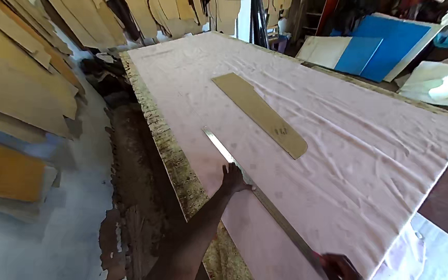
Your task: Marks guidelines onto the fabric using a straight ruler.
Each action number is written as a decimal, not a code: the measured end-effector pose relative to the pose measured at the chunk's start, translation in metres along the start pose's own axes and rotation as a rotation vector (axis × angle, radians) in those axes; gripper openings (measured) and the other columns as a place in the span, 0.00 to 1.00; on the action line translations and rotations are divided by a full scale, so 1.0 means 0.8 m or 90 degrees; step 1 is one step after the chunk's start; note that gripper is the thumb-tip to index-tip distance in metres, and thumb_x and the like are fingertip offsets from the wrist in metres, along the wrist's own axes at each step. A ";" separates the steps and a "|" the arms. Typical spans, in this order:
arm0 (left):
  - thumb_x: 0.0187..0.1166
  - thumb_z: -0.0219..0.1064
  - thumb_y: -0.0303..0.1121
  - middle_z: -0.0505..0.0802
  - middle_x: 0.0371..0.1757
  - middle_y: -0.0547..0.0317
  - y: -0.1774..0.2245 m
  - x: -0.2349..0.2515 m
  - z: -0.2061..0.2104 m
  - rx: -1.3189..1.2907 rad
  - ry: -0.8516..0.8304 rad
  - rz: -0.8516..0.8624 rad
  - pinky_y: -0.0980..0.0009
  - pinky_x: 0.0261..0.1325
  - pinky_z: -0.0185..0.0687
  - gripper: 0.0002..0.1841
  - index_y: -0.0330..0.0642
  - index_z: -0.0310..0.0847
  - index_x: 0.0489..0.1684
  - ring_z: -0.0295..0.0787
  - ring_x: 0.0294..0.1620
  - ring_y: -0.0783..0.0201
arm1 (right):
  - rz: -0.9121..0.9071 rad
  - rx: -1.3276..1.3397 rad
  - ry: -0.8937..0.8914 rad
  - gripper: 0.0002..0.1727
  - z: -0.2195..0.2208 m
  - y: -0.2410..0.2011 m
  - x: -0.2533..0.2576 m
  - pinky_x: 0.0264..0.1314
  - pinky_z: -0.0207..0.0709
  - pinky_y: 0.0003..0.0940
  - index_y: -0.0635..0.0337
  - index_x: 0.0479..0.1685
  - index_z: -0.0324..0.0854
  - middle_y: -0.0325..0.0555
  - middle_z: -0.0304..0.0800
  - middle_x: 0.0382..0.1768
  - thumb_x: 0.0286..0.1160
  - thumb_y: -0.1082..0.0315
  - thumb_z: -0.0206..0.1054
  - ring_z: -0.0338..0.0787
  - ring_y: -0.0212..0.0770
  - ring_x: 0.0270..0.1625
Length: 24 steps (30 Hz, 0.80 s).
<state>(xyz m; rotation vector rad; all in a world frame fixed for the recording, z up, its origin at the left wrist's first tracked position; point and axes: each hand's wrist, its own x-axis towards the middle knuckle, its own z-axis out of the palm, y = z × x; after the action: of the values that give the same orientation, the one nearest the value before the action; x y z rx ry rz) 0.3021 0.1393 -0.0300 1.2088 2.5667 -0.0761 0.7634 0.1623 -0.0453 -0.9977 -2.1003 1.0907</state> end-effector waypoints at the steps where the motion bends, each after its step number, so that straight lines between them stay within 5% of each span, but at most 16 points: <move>1: 0.46 0.65 0.87 0.53 0.93 0.29 0.005 0.002 -0.003 -0.001 -0.022 -0.013 0.29 0.91 0.26 0.75 0.27 0.56 0.89 0.40 0.95 0.34 | -0.001 0.022 -0.029 0.10 0.022 -0.016 0.038 0.43 0.90 0.36 0.62 0.46 0.89 0.46 0.92 0.43 0.73 0.65 0.73 0.92 0.37 0.41; 4: 0.48 0.67 0.85 0.49 0.93 0.26 0.016 0.006 -0.006 -0.002 -0.057 -0.030 0.28 0.90 0.28 0.75 0.25 0.51 0.90 0.36 0.95 0.31 | 0.017 0.016 -0.125 0.09 0.101 -0.052 0.163 0.42 0.91 0.38 0.57 0.45 0.89 0.38 0.94 0.36 0.69 0.65 0.72 0.93 0.34 0.36; 7: 0.52 0.69 0.82 0.46 0.94 0.26 0.013 0.000 0.002 -0.024 -0.030 -0.027 0.28 0.90 0.27 0.74 0.24 0.49 0.90 0.34 0.95 0.31 | 0.040 -0.011 -0.230 0.11 0.185 -0.088 0.273 0.46 0.91 0.48 0.58 0.50 0.87 0.45 0.94 0.36 0.73 0.66 0.73 0.94 0.42 0.36; 13: 0.55 0.71 0.78 0.48 0.93 0.24 0.010 -0.006 0.014 -0.065 0.028 -0.016 0.30 0.90 0.31 0.73 0.20 0.47 0.89 0.37 0.95 0.31 | -0.004 -0.116 -0.212 0.14 0.303 -0.116 0.374 0.47 0.85 0.58 0.52 0.57 0.89 0.44 0.95 0.36 0.75 0.64 0.69 0.93 0.47 0.39; 17: 0.77 0.65 0.61 0.52 0.92 0.23 0.006 0.000 0.023 -0.092 0.061 0.010 0.27 0.89 0.35 0.52 0.19 0.53 0.87 0.41 0.94 0.29 | -0.046 -0.192 -0.264 0.12 0.312 -0.131 0.393 0.46 0.85 0.59 0.51 0.53 0.89 0.45 0.95 0.36 0.75 0.61 0.70 0.94 0.48 0.40; 20: 0.93 0.46 0.36 0.53 0.92 0.23 0.003 0.000 0.019 -0.111 0.051 0.027 0.26 0.89 0.32 0.30 0.20 0.53 0.87 0.40 0.94 0.28 | -0.082 -0.277 -0.337 0.13 0.294 -0.143 0.389 0.49 0.85 0.64 0.51 0.54 0.88 0.49 0.95 0.41 0.74 0.60 0.71 0.94 0.53 0.45; 22: 0.89 0.55 0.46 0.54 0.91 0.22 0.000 0.003 0.023 -0.093 0.043 0.044 0.23 0.86 0.32 0.38 0.19 0.54 0.87 0.39 0.94 0.27 | -0.095 -0.325 -0.375 0.13 0.263 -0.141 0.367 0.47 0.84 0.66 0.52 0.52 0.88 0.51 0.94 0.41 0.70 0.63 0.72 0.93 0.56 0.46; 24: 0.65 0.69 0.73 0.50 0.92 0.23 -0.001 0.005 0.014 -0.080 -0.003 0.033 0.23 0.87 0.26 0.64 0.22 0.51 0.89 0.33 0.95 0.29 | -0.097 -0.364 -0.401 0.12 0.211 -0.126 0.325 0.48 0.84 0.64 0.53 0.52 0.88 0.51 0.93 0.40 0.72 0.62 0.70 0.93 0.56 0.46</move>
<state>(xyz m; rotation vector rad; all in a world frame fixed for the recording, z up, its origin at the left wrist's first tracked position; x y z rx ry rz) 0.3024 0.1397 -0.0422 1.2258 2.4932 0.0925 0.4551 0.2628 -0.0092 -0.7640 -3.0596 0.7994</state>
